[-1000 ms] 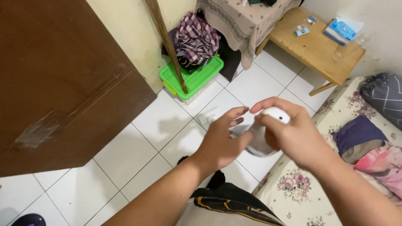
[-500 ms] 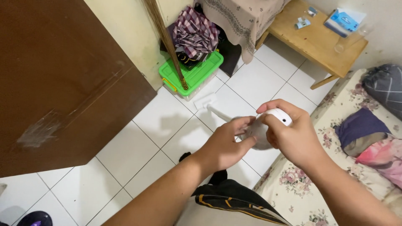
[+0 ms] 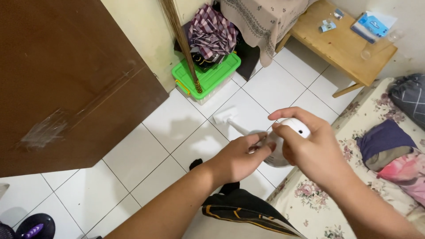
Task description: Assembling a handheld vacuum cleaner by connecting its main body, filter, and nozzle.
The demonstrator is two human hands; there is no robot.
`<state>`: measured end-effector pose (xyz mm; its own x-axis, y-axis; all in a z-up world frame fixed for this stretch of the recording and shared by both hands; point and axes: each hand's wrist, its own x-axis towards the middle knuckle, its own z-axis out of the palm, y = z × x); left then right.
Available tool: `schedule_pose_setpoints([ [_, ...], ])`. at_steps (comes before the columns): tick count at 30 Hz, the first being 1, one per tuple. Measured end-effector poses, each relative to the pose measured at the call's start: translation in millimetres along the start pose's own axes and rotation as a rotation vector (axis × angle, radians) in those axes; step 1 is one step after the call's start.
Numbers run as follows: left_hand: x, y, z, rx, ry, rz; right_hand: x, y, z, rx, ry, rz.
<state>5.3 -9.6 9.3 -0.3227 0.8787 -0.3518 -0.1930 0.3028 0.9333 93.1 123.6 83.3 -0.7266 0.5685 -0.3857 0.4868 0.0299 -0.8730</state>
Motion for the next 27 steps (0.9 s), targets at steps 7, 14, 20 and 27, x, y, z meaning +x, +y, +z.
schedule_pose_setpoints([
  [7, -1, 6, 2, 0.116, 0.036, -0.075, 5, 22, 14, -0.04, 0.093, -0.037],
  [14, 3, 10, 1, -0.116, 0.137, 0.125, -5, -18, -4, -0.156, 0.183, 0.042],
  [20, 2, 0, 16, -0.095, 0.005, 0.069, 8, 0, -24, -0.178, 0.194, 0.037],
  [27, 0, 6, 31, 0.06, -0.022, 0.045, 31, 23, -37, 0.064, 0.24, -0.043],
])
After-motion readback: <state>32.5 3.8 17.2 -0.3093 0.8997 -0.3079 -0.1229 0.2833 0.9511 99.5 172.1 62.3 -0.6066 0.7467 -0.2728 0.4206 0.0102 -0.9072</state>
